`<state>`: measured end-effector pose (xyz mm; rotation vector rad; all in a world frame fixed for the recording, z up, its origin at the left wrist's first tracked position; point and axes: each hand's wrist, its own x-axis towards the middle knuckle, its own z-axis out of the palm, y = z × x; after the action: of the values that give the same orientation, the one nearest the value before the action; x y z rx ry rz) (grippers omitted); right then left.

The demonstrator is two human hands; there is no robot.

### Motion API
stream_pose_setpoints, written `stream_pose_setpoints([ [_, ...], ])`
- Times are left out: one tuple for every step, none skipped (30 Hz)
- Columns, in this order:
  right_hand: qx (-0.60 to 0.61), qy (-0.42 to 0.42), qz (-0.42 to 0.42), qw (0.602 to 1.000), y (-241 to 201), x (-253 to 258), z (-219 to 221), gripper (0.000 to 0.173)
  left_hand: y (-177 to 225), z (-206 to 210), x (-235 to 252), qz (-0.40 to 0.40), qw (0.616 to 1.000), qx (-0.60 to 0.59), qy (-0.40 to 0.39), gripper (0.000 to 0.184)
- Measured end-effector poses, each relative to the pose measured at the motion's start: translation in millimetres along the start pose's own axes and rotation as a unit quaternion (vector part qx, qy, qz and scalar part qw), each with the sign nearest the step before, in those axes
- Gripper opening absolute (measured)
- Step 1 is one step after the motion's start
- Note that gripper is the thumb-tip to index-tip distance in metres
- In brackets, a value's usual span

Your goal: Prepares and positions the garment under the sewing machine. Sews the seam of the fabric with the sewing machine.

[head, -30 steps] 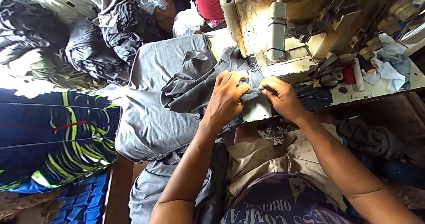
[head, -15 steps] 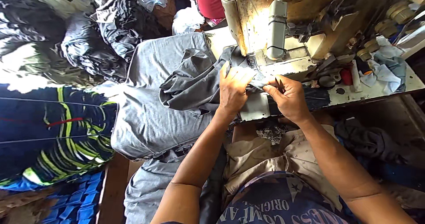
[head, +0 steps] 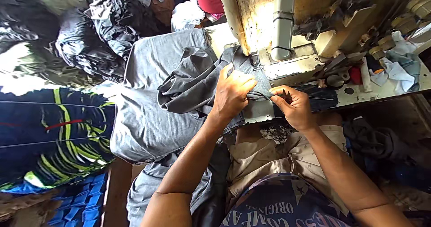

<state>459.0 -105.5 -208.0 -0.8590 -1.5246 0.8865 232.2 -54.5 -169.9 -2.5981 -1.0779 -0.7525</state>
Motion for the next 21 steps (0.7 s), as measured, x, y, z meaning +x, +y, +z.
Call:
stream_pose_setpoints([
  [-0.003, 0.001, 0.002, 1.000, 0, 1, 0, 0.010, -2, 0, 1, 0.003, 1.000, 0.002, 0.001, 0.024],
  [-0.008, 0.004, 0.005, 1.000, -1, 3, 1, 0.011, -5, 1, 2, 0.003, 1.000, 0.005, 0.000, 0.024],
  [-0.014, 0.006, 0.008, 1.000, -1, 5, 2, 0.011, -8, 1, 3, 0.001, 1.000, 0.010, -0.001, 0.024],
  [-0.020, 0.006, 0.010, 1.000, 0, 7, 2, 0.011, -11, 1, 5, -0.002, 1.000, 0.015, -0.001, 0.024],
  [-0.023, 0.007, 0.012, 1.000, 1, 10, 4, 0.011, -14, 1, 7, -0.005, 1.000, 0.019, 0.000, 0.023],
  [-0.025, 0.009, 0.013, 1.000, 3, 13, 5, 0.010, -18, 1, 9, -0.008, 1.000, 0.021, 0.003, 0.023],
  [-0.024, 0.011, 0.014, 1.000, 5, 17, 7, 0.009, -22, 3, 11, -0.010, 1.000, 0.021, 0.007, 0.023],
  [-0.020, 0.012, 0.011, 1.000, 6, 21, 9, 0.009, -27, 4, 13, -0.011, 1.000, 0.018, 0.011, 0.025],
  [-0.021, 0.015, 0.010, 1.000, 7, 26, 12, 0.008, -31, 5, 14, -0.014, 1.000, 0.015, 0.014, 0.025],
  [-0.026, 0.020, 0.012, 0.999, 8, 30, 14, 0.007, -35, 5, 15, -0.020, 1.000, 0.013, 0.013, 0.026],
  [-0.028, 0.023, 0.010, 0.999, 9, 35, 17, 0.006, -37, 6, 16, -0.027, 1.000, 0.009, 0.012, 0.026],
  [-0.020, 0.028, 0.003, 0.999, 12, 40, 19, 0.007, -39, 6, 17, -0.032, 0.999, 0.005, 0.013, 0.026],
  [-0.011, 0.030, -0.002, 0.999, 14, 44, 21, 0.008, -39, 6, 17, -0.035, 0.999, 0.001, 0.017, 0.027],
  [-0.005, 0.031, -0.007, 0.999, 16, 47, 22, 0.008, -38, 6, 17, -0.034, 0.999, -0.006, 0.024, 0.027],
  [-0.006, 0.030, -0.013, 0.999, 17, 49, 23, 0.010, -37, 5, 16, -0.028, 0.999, -0.018, 0.032, 0.029],
  [-0.013, 0.030, -0.018, 0.999, 18, 50, 23, 0.011, -36, 4, 15, -0.018, 0.999, -0.033, 0.036, 0.029],
  [-0.019, 0.032, -0.023, 0.999, 19, 51, 25, 0.011, -36, 2, 14, -0.006, 0.998, -0.045, 0.033, 0.030],
  [-0.026, 0.035, -0.028, 0.999, 21, 50, 26, 0.011, -36, 0, 13, 0.005, 0.998, -0.052, 0.021, 0.029],
  [-0.033, 0.037, -0.031, 0.998, 22, 49, 26, 0.012, -37, -2, 11, 0.013, 0.999, -0.051, 0.003, 0.029],
  [-0.043, 0.035, -0.033, 0.998, 22, 47, 26, 0.013, -37, -5, 9, 0.017, 0.999, -0.045, -0.016, 0.029],
  [-0.061, 0.031, -0.034, 0.997, 20, 44, 26, 0.013, -36, -9, 8, 0.018, 0.999, -0.042, -0.029, 0.028],
])
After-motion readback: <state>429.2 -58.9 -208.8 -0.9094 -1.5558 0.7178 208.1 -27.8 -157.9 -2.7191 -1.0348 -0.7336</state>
